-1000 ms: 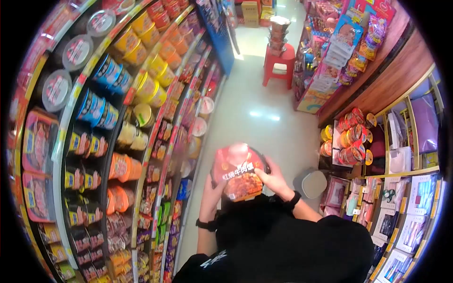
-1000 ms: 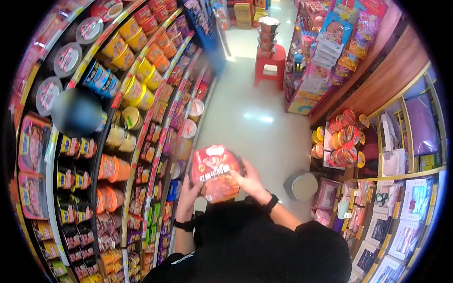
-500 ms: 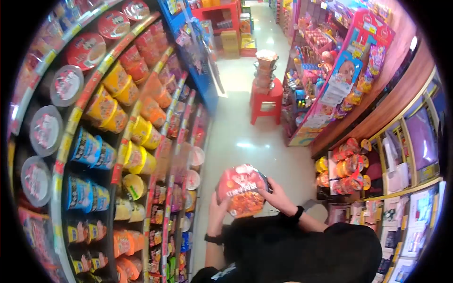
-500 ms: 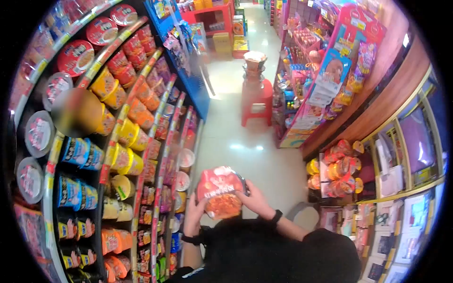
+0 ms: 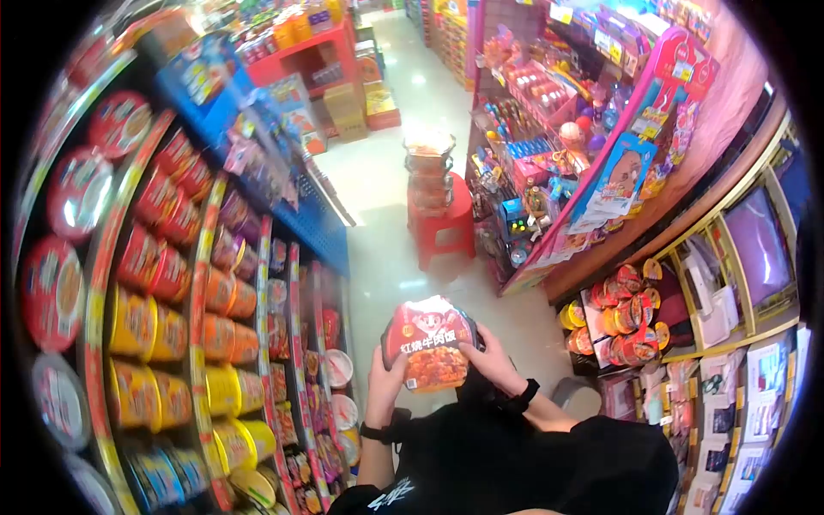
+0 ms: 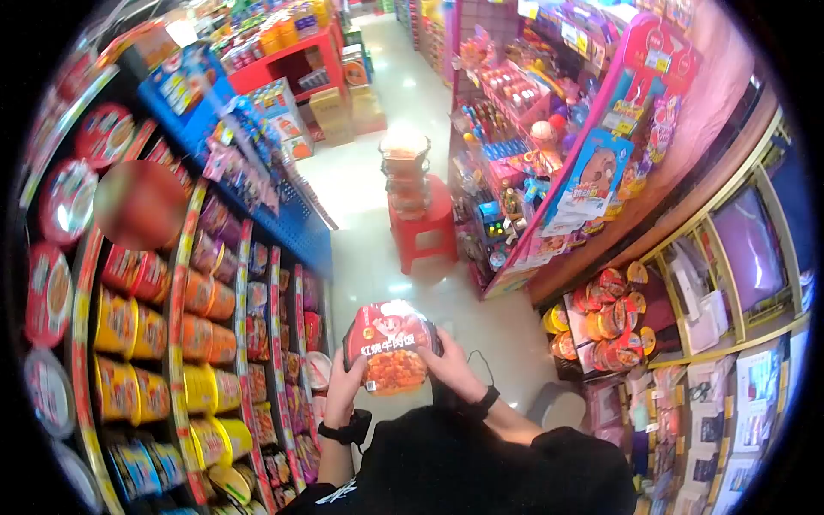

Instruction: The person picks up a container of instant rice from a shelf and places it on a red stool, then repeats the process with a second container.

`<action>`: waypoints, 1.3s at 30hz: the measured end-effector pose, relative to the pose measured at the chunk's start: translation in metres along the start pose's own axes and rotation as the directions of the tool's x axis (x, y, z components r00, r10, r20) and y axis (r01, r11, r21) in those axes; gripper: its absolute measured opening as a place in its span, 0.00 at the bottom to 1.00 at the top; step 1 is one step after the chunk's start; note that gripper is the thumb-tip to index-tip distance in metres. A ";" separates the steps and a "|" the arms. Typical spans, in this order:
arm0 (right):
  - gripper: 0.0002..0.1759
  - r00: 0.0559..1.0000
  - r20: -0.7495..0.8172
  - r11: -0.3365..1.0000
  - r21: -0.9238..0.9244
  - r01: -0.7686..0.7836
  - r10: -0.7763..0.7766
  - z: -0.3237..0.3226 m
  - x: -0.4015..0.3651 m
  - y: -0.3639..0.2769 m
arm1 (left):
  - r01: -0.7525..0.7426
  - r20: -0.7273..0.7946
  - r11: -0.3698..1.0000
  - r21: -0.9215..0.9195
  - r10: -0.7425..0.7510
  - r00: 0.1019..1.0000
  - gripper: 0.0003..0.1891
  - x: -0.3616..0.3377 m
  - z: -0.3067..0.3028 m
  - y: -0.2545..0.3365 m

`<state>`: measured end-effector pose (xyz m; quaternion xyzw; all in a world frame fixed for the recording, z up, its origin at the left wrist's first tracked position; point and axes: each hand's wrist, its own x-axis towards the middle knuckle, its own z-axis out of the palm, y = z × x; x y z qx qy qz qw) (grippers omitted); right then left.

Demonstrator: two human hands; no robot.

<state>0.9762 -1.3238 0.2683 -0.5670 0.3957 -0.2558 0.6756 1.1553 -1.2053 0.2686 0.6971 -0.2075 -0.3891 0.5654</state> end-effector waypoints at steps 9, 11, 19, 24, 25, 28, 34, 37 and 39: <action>0.24 0.922 -0.287 0.966 -0.075 0.248 -0.259 -0.042 0.195 -0.062 | -0.076 0.153 0.997 0.026 0.072 0.986 0.21 0.214 0.066 0.101; 0.24 0.905 -0.276 0.932 0.072 0.354 -0.322 -0.049 0.252 -0.053 | -0.062 0.133 0.990 0.123 0.046 0.990 0.22 0.251 0.083 0.135; 0.23 0.833 -0.424 0.926 -0.044 0.374 -0.356 -0.063 0.415 -0.115 | -0.119 0.324 0.992 -0.048 0.128 0.937 0.21 0.429 0.114 0.202; 0.28 0.809 -0.559 0.982 -0.059 0.182 -0.184 -0.064 0.509 -0.118 | -0.142 0.463 0.990 -0.003 0.127 0.877 0.26 0.555 0.133 0.208; 0.29 0.807 -0.566 0.985 -0.076 0.156 -0.171 -0.071 0.533 -0.103 | -0.132 0.458 0.991 0.028 0.105 0.883 0.26 0.574 0.139 0.206; 0.33 0.763 -0.639 0.996 -0.056 0.076 -0.094 -0.084 0.591 -0.064 | -0.066 0.426 0.977 0.205 -0.028 0.904 0.27 0.618 0.153 0.194; 0.37 0.839 -0.543 0.989 0.118 0.086 -0.009 -0.092 0.583 -0.067 | -0.053 0.541 0.998 0.038 0.024 0.840 0.27 0.637 0.159 0.170; 0.26 0.756 -0.652 0.977 0.119 0.176 -0.057 -0.073 0.557 -0.107 | -0.084 0.619 0.996 0.021 0.053 0.783 0.25 0.635 0.156 0.172; 0.28 0.710 -0.702 0.994 0.022 0.104 -0.059 -0.074 0.553 -0.109 | -0.077 0.636 0.996 0.040 0.034 0.771 0.23 0.633 0.158 0.177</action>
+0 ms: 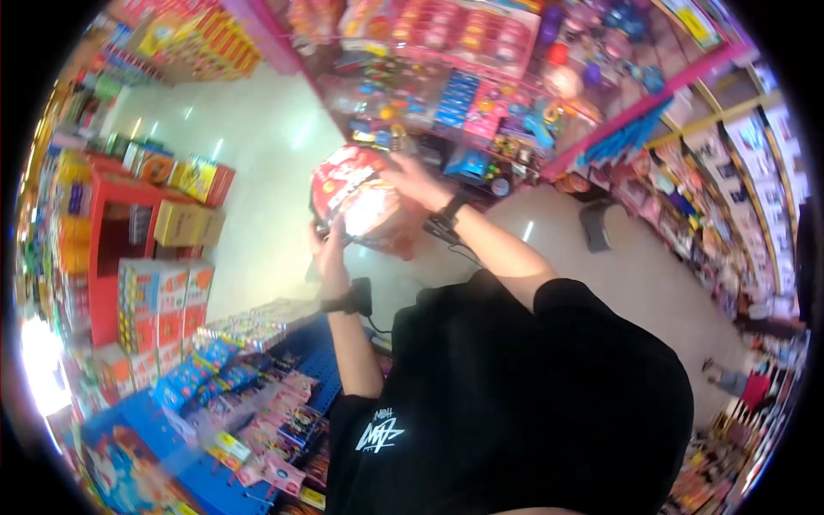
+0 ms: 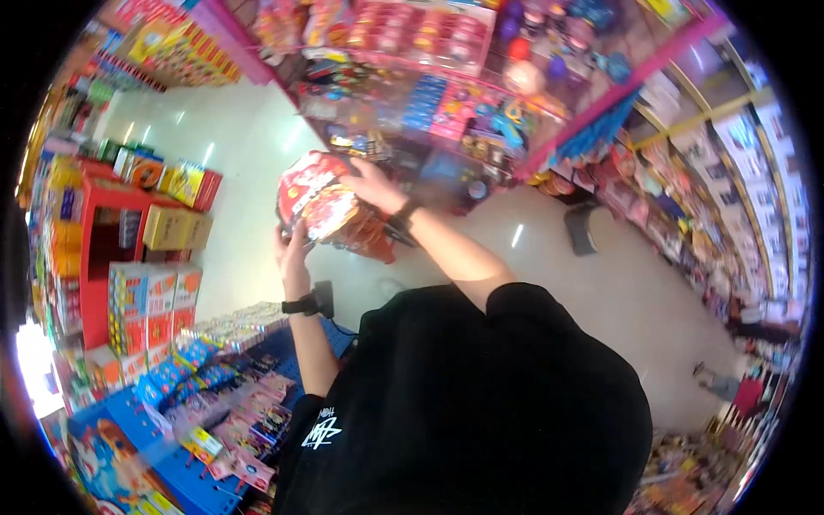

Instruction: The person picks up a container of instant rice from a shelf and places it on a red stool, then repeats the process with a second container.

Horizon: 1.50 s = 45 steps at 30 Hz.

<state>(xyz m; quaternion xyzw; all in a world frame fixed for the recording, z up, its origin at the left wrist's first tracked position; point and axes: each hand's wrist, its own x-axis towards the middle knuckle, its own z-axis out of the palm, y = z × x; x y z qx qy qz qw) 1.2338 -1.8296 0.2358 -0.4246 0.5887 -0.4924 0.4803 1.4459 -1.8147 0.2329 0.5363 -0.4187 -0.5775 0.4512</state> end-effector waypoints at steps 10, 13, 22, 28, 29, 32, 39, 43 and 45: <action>0.30 0.998 0.022 0.994 0.102 0.049 -0.051 0.000 0.019 0.026 | 0.018 0.015 1.000 -0.013 -0.018 1.000 0.24 0.000 0.007 -0.005; 0.35 0.999 0.046 0.995 0.097 -0.029 0.024 -0.007 0.017 0.028 | 0.031 0.001 0.999 -0.009 -0.031 1.000 0.25 -0.002 0.010 -0.006; 0.35 0.995 0.075 0.993 -0.096 -0.062 0.069 -0.012 0.032 0.039 | 0.043 -0.014 0.999 -0.032 -0.043 0.999 0.25 -0.003 0.010 -0.008; 0.31 0.993 0.049 0.992 -0.049 0.114 -0.112 -0.004 0.042 0.069 | 0.003 0.023 0.998 -0.067 -0.002 1.000 0.21 0.000 0.002 -0.017; 0.30 0.990 0.100 0.994 -0.023 0.104 -0.101 -0.013 0.030 0.043 | 0.058 0.012 0.998 -0.017 -0.057 0.998 0.21 0.005 0.001 -0.018; 0.29 0.983 0.161 0.989 0.129 0.073 -0.093 -0.015 0.026 0.038 | 0.088 0.005 0.996 0.030 -0.089 0.996 0.20 0.008 0.006 -0.021; 0.27 0.994 0.095 0.993 0.106 0.047 -0.057 -0.011 0.023 0.040 | 0.041 -0.009 0.998 0.055 -0.041 0.999 0.25 0.015 0.001 -0.034; 0.29 0.985 0.169 0.997 0.067 0.029 -0.040 -0.013 0.021 0.036 | -0.038 -0.043 0.999 0.038 0.040 0.998 0.20 0.016 0.005 -0.041; 0.29 0.985 0.155 0.996 0.062 0.068 -0.077 -0.011 0.017 0.035 | -0.091 -0.007 0.996 0.016 0.091 0.996 0.21 0.013 0.003 -0.045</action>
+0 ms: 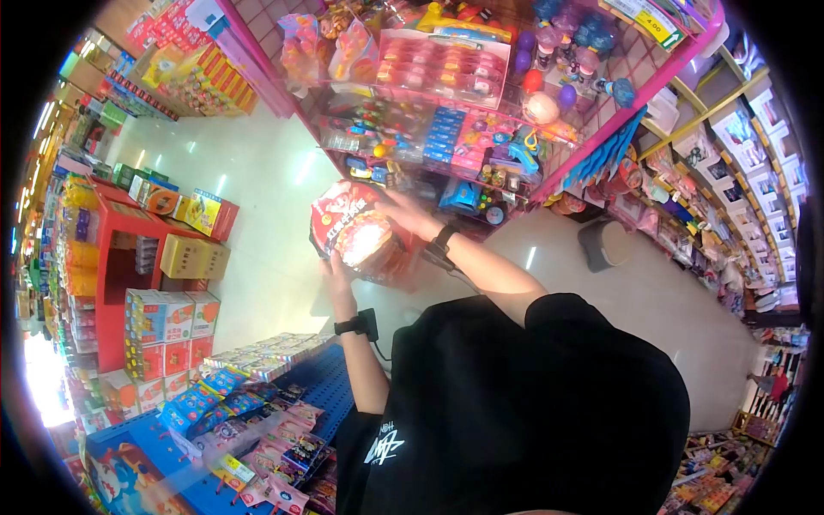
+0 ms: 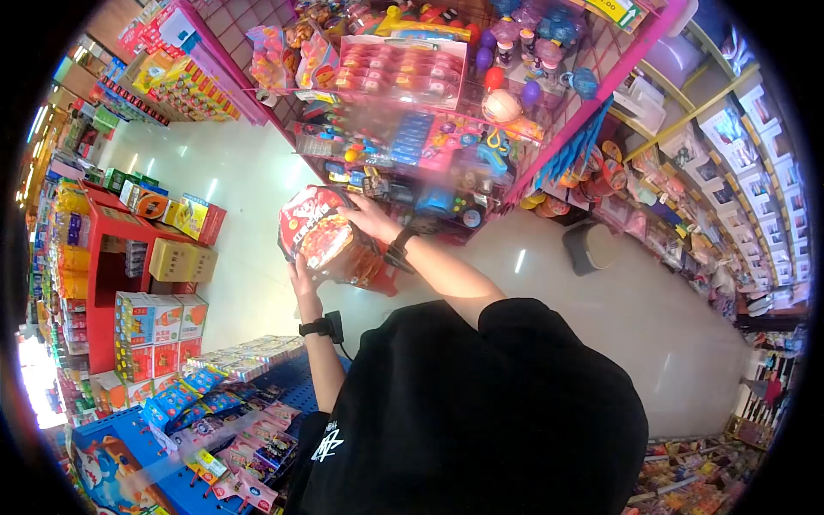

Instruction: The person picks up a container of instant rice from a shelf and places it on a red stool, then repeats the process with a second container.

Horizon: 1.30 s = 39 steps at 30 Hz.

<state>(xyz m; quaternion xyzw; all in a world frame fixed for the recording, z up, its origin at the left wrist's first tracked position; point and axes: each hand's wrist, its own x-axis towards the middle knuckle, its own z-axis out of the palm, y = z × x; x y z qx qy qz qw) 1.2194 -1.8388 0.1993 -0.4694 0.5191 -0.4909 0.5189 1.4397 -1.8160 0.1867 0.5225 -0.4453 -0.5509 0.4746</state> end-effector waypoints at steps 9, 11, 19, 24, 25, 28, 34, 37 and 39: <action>0.27 0.999 -0.036 1.000 -0.004 0.004 -0.004 0.007 -0.001 0.001 | 0.025 0.063 0.998 -0.056 -0.022 0.998 0.20 -0.002 0.001 0.010; 0.27 0.998 -0.058 1.000 -0.010 0.012 -0.013 0.007 -0.002 0.001 | 0.035 0.076 0.997 -0.072 -0.030 0.997 0.20 -0.003 0.001 0.012; 0.27 0.999 -0.053 0.999 -0.051 0.007 -0.010 0.006 0.004 0.001 | -0.001 0.000 0.996 -0.085 0.001 1.000 0.20 0.000 0.003 -0.003; 0.25 0.997 0.033 0.996 -0.053 0.071 -0.069 0.006 -0.007 -0.024 | 0.049 -0.108 0.990 -0.130 -0.063 0.992 0.20 -0.024 0.014 0.012; 0.25 0.995 0.044 0.994 -0.056 0.092 -0.090 0.005 -0.013 -0.037 | 0.055 -0.097 0.993 -0.102 -0.065 0.993 0.20 -0.026 0.016 0.017; 0.25 0.973 0.046 0.938 -0.258 0.231 -0.227 -0.005 -0.032 -0.060 | -0.052 -0.012 0.998 0.027 0.053 0.999 0.20 -0.043 0.025 0.044; 0.28 0.982 0.125 0.963 -0.213 0.163 -0.138 -0.036 -0.111 -0.087 | -0.022 -0.224 1.000 0.022 0.027 0.974 0.20 -0.115 0.058 0.073; 0.32 0.958 0.285 0.997 -0.081 -0.015 0.038 -0.064 -0.148 -0.084 | 0.081 -0.289 0.976 0.201 -0.020 0.957 0.17 -0.178 0.071 0.062; 0.33 0.902 0.431 0.995 -0.095 0.012 0.031 -0.086 -0.164 -0.046 | 0.058 -0.390 0.951 0.305 0.069 0.918 0.18 -0.225 0.092 0.046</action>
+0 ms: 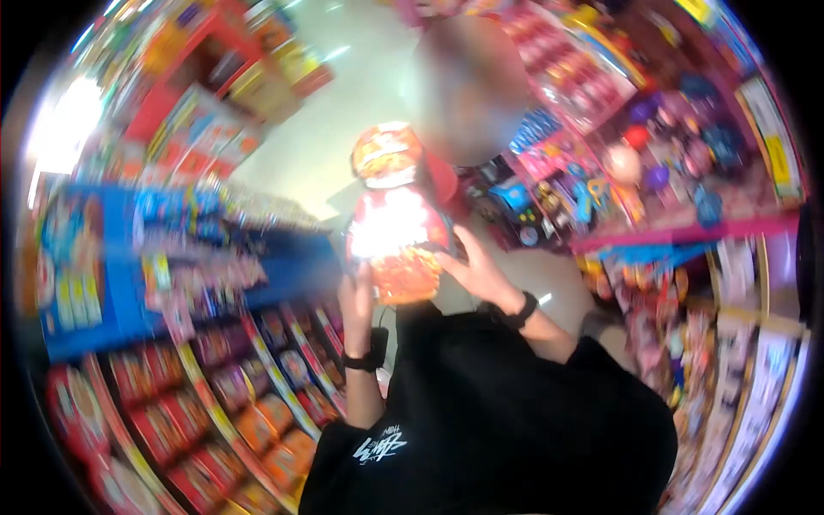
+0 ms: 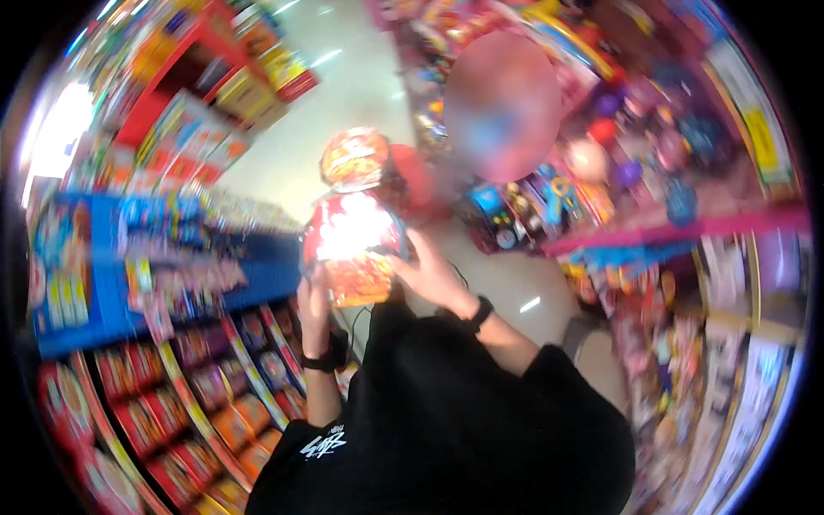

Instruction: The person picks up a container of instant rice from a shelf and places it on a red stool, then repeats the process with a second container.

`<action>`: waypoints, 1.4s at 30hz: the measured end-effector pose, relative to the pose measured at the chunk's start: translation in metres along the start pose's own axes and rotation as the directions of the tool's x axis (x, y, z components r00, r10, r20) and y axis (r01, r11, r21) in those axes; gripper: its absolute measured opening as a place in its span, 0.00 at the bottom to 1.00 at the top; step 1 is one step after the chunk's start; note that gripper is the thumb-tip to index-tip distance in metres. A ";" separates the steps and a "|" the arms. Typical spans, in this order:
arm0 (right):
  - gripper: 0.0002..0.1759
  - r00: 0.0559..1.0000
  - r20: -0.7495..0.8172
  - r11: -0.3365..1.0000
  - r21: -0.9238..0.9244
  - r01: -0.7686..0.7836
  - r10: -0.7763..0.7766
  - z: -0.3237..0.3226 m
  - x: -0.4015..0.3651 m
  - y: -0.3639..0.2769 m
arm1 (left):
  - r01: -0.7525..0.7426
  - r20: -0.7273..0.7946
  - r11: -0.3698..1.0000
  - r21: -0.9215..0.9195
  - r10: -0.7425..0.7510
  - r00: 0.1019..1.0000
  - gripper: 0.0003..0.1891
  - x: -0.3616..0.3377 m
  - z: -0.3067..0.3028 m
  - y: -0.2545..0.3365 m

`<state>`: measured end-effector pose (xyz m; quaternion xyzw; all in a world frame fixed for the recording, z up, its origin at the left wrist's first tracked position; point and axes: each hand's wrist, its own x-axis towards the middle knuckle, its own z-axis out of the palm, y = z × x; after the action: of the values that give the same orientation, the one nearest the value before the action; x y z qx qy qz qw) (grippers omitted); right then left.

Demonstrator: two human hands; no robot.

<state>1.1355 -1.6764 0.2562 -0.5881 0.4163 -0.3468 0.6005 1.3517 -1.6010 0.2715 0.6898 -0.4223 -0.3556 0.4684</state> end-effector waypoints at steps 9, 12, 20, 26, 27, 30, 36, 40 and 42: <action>0.20 0.773 0.631 0.992 -0.125 0.014 0.069 0.041 -0.108 0.033 | 0.380 -0.604 0.920 -0.094 -0.356 0.713 0.20 -0.271 0.022 -0.038; 0.14 0.535 0.844 0.999 -0.044 -0.011 0.043 0.086 -0.156 0.025 | 0.277 -0.780 0.926 -0.257 -0.368 0.506 0.22 -0.363 0.026 -0.030; 0.14 0.156 0.984 0.986 -0.106 0.131 0.085 0.185 -0.310 0.009 | 0.160 -0.843 0.855 -0.493 -0.515 0.153 0.25 -0.557 0.025 -0.065; 0.13 -0.044 0.992 0.980 -0.110 0.165 0.119 0.234 -0.494 0.020 | 0.070 -0.833 0.830 -0.554 -0.553 -0.040 0.25 -0.742 0.050 -0.085; 0.12 -0.098 0.988 0.975 -0.099 0.199 0.120 0.242 -0.516 0.029 | 0.025 -0.828 0.831 -0.556 -0.551 -0.102 0.25 -0.761 0.056 -0.087; 0.11 -0.298 0.947 0.984 -0.078 0.160 0.123 0.265 -0.602 0.041 | -0.060 -0.795 0.841 -0.537 -0.529 -0.298 0.25 -0.843 0.068 -0.069; 0.17 -0.619 0.770 0.986 -0.077 0.151 0.155 0.286 -0.756 0.046 | -0.157 -0.648 0.858 -0.488 -0.477 -0.594 0.23 -0.964 0.125 -0.062; 0.20 -0.681 0.712 0.984 -0.084 0.157 0.170 0.291 -0.852 0.070 | -0.221 -0.438 0.786 -0.578 -0.528 -0.728 0.20 -1.020 0.152 -0.036; 0.23 -0.744 0.629 0.970 -0.075 0.233 0.227 0.282 -0.901 0.066 | -0.248 -0.357 0.783 -0.570 -0.508 -0.784 0.20 -1.055 0.177 -0.047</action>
<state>1.0147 -0.7380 0.2624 -0.5973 -0.3805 0.4812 0.5167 0.7948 -0.6864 0.2727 0.5094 0.5682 0.3292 0.5561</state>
